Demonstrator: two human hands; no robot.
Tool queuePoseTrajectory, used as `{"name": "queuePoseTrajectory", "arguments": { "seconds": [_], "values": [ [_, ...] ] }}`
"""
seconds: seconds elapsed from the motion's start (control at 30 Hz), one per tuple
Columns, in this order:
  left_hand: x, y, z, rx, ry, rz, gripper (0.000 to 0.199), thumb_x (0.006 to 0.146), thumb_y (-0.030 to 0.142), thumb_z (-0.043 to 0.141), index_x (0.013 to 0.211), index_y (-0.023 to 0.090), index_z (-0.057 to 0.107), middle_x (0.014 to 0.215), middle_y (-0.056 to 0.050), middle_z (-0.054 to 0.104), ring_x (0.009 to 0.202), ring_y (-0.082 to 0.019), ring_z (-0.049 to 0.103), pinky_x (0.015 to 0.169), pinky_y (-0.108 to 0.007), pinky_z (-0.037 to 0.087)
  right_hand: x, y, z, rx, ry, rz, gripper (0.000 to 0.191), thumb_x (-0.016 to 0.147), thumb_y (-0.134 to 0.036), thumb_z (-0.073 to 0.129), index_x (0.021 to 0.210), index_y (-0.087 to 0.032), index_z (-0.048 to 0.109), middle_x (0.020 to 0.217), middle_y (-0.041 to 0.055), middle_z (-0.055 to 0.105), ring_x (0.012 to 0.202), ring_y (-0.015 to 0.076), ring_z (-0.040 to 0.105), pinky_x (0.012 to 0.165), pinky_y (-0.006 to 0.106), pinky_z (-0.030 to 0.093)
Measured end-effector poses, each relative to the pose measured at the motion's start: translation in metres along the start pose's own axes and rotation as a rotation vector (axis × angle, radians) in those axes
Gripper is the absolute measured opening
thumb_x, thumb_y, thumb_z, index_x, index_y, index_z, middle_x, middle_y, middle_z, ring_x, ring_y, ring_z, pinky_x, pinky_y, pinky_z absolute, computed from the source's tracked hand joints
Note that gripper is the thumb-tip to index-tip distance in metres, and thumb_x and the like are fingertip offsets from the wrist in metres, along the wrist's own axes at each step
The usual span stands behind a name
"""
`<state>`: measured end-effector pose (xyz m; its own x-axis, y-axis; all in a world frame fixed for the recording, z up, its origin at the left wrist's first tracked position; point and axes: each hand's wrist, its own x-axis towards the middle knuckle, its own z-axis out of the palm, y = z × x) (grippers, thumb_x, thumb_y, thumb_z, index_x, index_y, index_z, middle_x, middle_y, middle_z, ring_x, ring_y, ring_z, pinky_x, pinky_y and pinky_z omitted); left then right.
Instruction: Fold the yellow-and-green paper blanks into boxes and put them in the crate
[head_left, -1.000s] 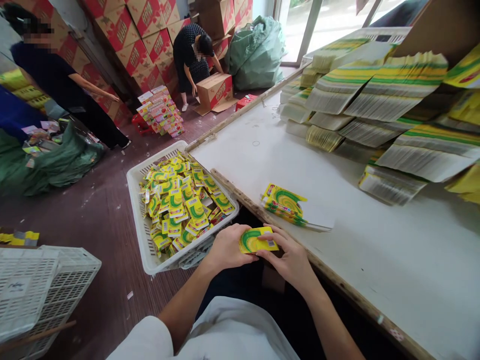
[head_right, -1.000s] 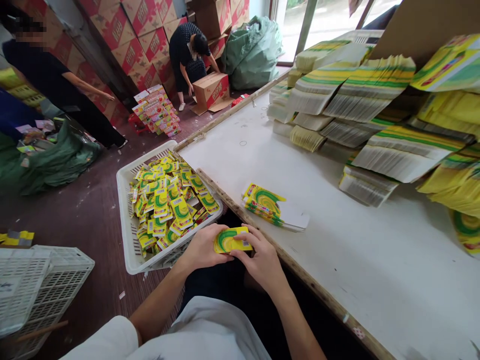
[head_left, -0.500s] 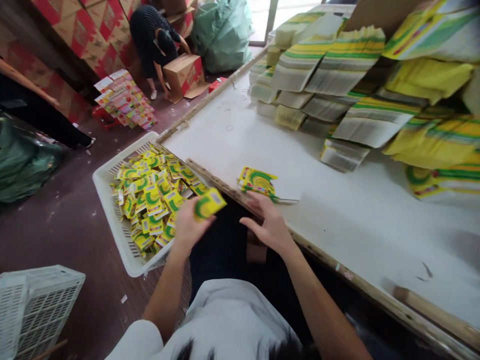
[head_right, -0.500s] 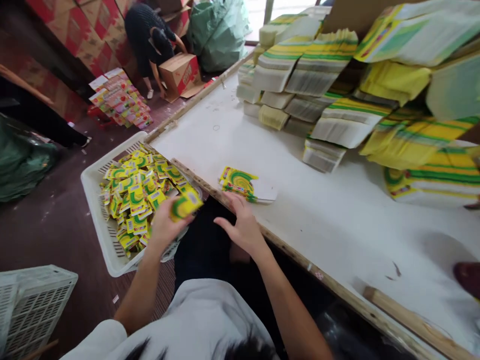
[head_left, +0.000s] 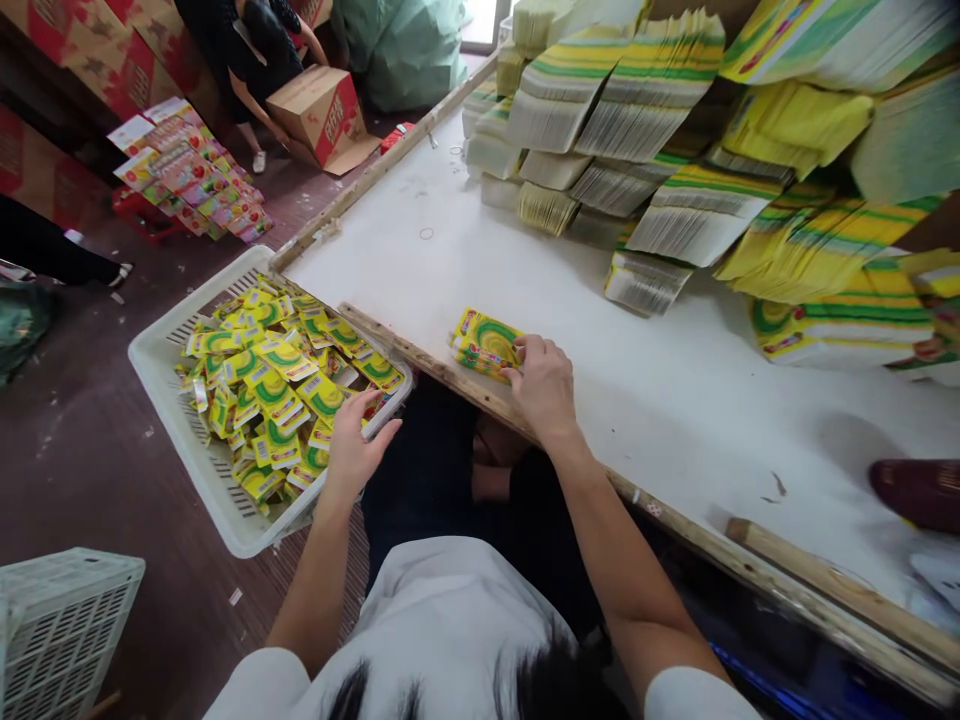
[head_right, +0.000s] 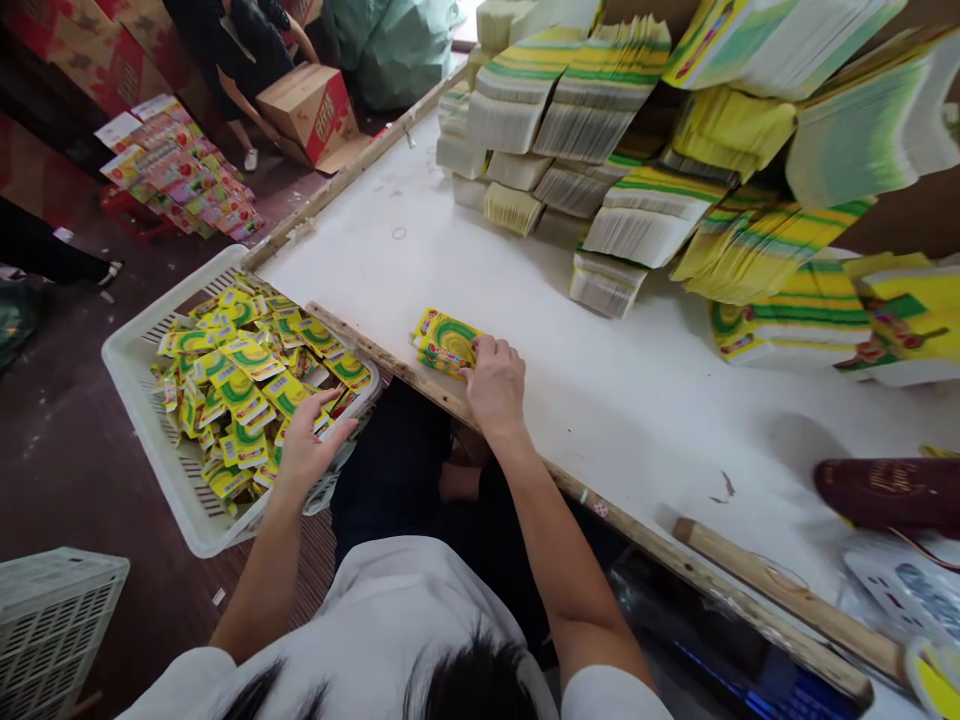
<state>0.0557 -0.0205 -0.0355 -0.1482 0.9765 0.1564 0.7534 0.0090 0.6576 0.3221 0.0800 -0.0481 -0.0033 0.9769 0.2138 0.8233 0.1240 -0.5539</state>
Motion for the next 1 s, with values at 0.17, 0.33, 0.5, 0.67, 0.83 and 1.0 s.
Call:
{"name": "queuePoseTrajectory", "arguments": {
  "seconds": [0.17, 0.33, 0.5, 0.67, 0.83, 1.0],
  "values": [
    [-0.009, 0.026, 0.025, -0.394, -0.231, -0.045, 0.053, 0.082, 0.038, 0.074, 0.129, 0.023, 0.057, 0.133, -0.011, 0.063, 0.127, -0.028, 0.057, 0.105, -0.046, 0.049, -0.020, -0.018, -0.007, 0.454, 0.074, -0.002, 0.039, 0.078, -0.009, 0.065, 0.110, -0.022, 0.048, 0.098, 0.0059, 0.061, 0.088, 0.0228, 0.061, 0.082, 0.040, 0.052],
    [-0.012, 0.051, 0.047, -1.086, -0.162, -0.147, 0.060, 0.074, 0.053, 0.079, 0.122, 0.022, 0.061, 0.128, -0.012, 0.066, 0.122, -0.029, 0.061, 0.103, -0.044, 0.051, -0.068, -0.055, 0.001, 0.934, -0.303, -0.054, 0.049, 0.078, -0.018, 0.072, 0.119, -0.025, 0.047, 0.090, -0.0006, 0.059, 0.075, 0.0154, 0.062, 0.065, 0.028, 0.053],
    [0.003, 0.078, 0.040, -1.558, 0.140, -0.289, 0.041, 0.079, 0.059, 0.072, 0.095, 0.022, 0.064, 0.079, 0.000, 0.063, 0.078, -0.016, 0.065, 0.078, -0.031, 0.056, -0.095, -0.083, 0.003, 1.171, -0.484, -0.114, 0.051, 0.081, -0.022, 0.073, 0.125, -0.027, 0.048, 0.095, 0.0005, 0.061, 0.084, 0.0152, 0.064, 0.076, 0.029, 0.057],
    [0.006, 0.083, 0.038, -1.518, 0.232, -0.302, 0.043, 0.074, 0.057, 0.077, 0.078, 0.020, 0.056, 0.065, 0.005, 0.046, 0.056, -0.007, 0.046, 0.058, -0.021, 0.046, -0.097, -0.088, 0.002, 1.071, -0.479, -0.155, 0.053, 0.076, -0.023, 0.080, 0.123, -0.026, 0.056, 0.106, 0.0040, 0.063, 0.096, 0.0184, 0.064, 0.081, 0.031, 0.059],
    [-0.006, 0.066, 0.050, -1.298, 0.154, -0.306, 0.050, 0.069, 0.063, 0.078, 0.086, 0.020, 0.061, 0.082, -0.001, 0.061, 0.080, -0.014, 0.061, 0.075, -0.027, 0.053, -0.090, -0.073, 0.010, 1.051, -0.327, -0.024, 0.043, 0.076, -0.025, 0.079, 0.116, -0.025, 0.062, 0.090, 0.0004, 0.067, 0.077, 0.0162, 0.063, 0.070, 0.029, 0.055],
    [-0.005, 0.055, 0.054, -1.172, 0.229, -0.220, 0.041, 0.063, 0.046, 0.087, 0.087, 0.021, 0.064, 0.077, 0.004, 0.064, 0.067, -0.010, 0.058, 0.065, -0.021, 0.049, -0.088, -0.067, 0.012, 1.042, -0.243, -0.053, 0.024, 0.079, -0.025, 0.076, 0.103, -0.023, 0.073, 0.090, 0.0035, 0.073, 0.078, 0.0178, 0.067, 0.072, 0.031, 0.055]
  ]
}}
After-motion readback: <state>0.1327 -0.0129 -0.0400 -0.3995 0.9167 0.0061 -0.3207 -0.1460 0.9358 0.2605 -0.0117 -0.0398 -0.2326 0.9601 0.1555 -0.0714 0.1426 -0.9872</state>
